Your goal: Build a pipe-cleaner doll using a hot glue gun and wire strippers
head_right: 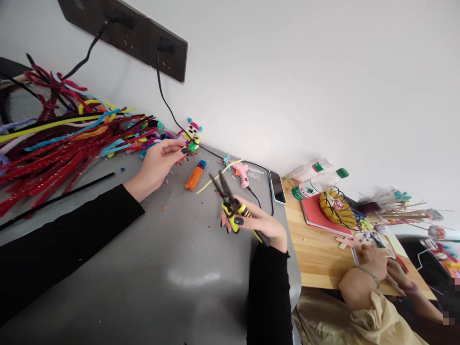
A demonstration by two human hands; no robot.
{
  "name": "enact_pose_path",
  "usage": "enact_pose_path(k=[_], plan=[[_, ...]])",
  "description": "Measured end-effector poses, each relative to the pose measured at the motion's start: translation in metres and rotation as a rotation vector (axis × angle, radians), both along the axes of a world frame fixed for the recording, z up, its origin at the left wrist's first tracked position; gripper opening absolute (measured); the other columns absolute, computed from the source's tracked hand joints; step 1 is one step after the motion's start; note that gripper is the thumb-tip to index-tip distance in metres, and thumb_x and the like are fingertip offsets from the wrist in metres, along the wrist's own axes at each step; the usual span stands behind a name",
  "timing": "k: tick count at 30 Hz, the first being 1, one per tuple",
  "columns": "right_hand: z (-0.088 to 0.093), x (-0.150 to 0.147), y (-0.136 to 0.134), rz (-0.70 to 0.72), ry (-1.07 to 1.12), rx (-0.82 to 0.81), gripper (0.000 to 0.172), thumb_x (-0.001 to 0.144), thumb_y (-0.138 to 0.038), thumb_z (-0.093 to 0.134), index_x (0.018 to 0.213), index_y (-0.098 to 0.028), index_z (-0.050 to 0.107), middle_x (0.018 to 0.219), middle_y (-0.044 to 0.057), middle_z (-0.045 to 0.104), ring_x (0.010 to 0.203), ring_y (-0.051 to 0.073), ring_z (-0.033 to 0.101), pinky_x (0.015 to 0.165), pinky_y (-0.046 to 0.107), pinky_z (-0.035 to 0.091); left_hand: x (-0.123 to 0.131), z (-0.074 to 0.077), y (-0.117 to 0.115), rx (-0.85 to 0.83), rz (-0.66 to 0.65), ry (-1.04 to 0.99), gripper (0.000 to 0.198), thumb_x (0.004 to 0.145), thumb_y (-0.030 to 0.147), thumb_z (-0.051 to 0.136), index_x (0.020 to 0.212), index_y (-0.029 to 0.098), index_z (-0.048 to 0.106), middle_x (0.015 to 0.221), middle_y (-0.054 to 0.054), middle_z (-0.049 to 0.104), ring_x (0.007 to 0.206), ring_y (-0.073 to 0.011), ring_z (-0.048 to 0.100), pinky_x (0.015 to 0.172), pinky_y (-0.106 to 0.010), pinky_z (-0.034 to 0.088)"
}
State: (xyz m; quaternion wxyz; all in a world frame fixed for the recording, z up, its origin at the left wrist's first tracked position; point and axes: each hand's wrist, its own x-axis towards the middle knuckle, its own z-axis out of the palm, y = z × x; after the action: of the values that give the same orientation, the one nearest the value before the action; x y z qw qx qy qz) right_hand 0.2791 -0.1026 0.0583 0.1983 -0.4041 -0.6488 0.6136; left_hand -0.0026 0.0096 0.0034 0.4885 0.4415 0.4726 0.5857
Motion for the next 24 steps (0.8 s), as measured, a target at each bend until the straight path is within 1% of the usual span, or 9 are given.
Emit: enact_pose_path(k=[2,4,6,10,14,17,19,22,24], plan=[[0.013,0.004,-0.01,0.096,-0.191,-0.006,0.076,0.085,-0.052,0.074,0.152,-0.022,0.054,0.113,0.008,0.072,0.096,0.022,0.067,0.09,0.037,0.054,-0.002,-0.002,0.002,-0.007,-0.015,0.035,0.015,0.081,0.017,0.068,0.096,0.02,0.072,0.085,-0.003,0.074,0.079,-0.0188,0.071,0.066,-0.028,0.055],[0.025,0.004,-0.021,0.153,-0.449,0.094,0.071,0.08,-0.042,0.082,0.147,-0.027,0.061,0.132,0.009,0.069,0.117,0.025,0.065,0.106,0.039,0.05,-0.004,-0.003,0.004,-0.015,-0.025,0.058,0.013,0.082,0.019,0.068,0.094,0.02,0.073,0.09,-0.005,0.075,0.081,-0.0197,0.071,0.067,-0.029,0.055],[0.031,-0.001,-0.031,0.141,-0.644,0.207,0.072,0.076,-0.032,0.083,0.145,-0.03,0.063,0.136,0.009,0.066,0.127,0.029,0.06,0.112,0.044,0.047,-0.005,-0.002,0.004,-0.031,-0.024,0.049,0.012,0.082,0.019,0.069,0.093,0.02,0.073,0.09,-0.005,0.075,0.08,-0.0193,0.07,0.067,-0.029,0.054],[0.013,-0.023,-0.04,0.064,-0.805,0.449,0.069,0.076,-0.019,0.078,0.143,-0.028,0.063,0.124,0.009,0.067,0.118,0.029,0.06,0.11,0.051,0.047,-0.004,-0.002,0.004,-0.052,-0.036,0.016,0.014,0.078,0.019,0.072,0.092,0.019,0.071,0.087,-0.005,0.073,0.079,-0.0189,0.069,0.067,-0.028,0.055],[-0.011,-0.045,-0.038,-0.001,-0.797,0.565,0.064,0.084,-0.024,0.077,0.145,-0.029,0.059,0.127,0.01,0.063,0.12,0.029,0.058,0.11,0.052,0.046,-0.005,-0.003,0.005,-0.052,-0.078,0.075,0.016,0.077,0.022,0.072,0.092,0.019,0.07,0.093,-0.007,0.073,0.083,-0.0203,0.069,0.069,-0.03,0.057],[-0.016,-0.045,-0.021,-0.06,-0.726,0.648,0.042,0.095,-0.033,0.067,0.137,-0.029,0.065,0.144,0.011,0.055,0.137,0.03,0.051,0.117,0.05,0.043,-0.008,-0.003,0.005,-0.016,-0.11,0.22,0.016,0.078,0.022,0.069,0.094,0.019,0.069,0.096,-0.007,0.073,0.086,-0.0211,0.069,0.072,-0.03,0.058],[-0.016,-0.037,0.001,-0.224,-0.737,0.74,0.034,0.101,-0.032,0.056,0.132,-0.024,0.066,0.144,0.013,0.056,0.137,0.028,0.053,0.118,0.047,0.042,-0.01,-0.001,0.005,0.031,-0.123,0.36,0.015,0.08,0.023,0.065,0.095,0.021,0.069,0.094,-0.006,0.073,0.087,-0.0222,0.069,0.072,-0.031,0.058],[-0.021,-0.023,0.047,-0.515,-1.011,0.752,0.034,0.102,-0.027,0.051,0.13,-0.014,0.065,0.125,0.019,0.066,0.122,0.031,0.062,0.11,0.047,0.047,-0.013,0.0,0.004,0.095,-0.129,0.559,0.015,0.084,0.023,0.061,0.095,0.022,0.07,0.09,-0.006,0.074,0.083,-0.0242,0.068,0.071,-0.034,0.058],[-0.029,-0.019,0.076,-0.577,-1.239,0.664,0.037,0.1,-0.031,0.055,0.126,-0.006,0.065,0.122,0.025,0.067,0.12,0.037,0.063,0.105,0.049,0.048,-0.014,-0.002,0.004,0.114,-0.139,0.686,0.017,0.085,0.021,0.059,0.096,0.022,0.072,0.086,-0.006,0.075,0.077,-0.0251,0.068,0.073,-0.037,0.056]])
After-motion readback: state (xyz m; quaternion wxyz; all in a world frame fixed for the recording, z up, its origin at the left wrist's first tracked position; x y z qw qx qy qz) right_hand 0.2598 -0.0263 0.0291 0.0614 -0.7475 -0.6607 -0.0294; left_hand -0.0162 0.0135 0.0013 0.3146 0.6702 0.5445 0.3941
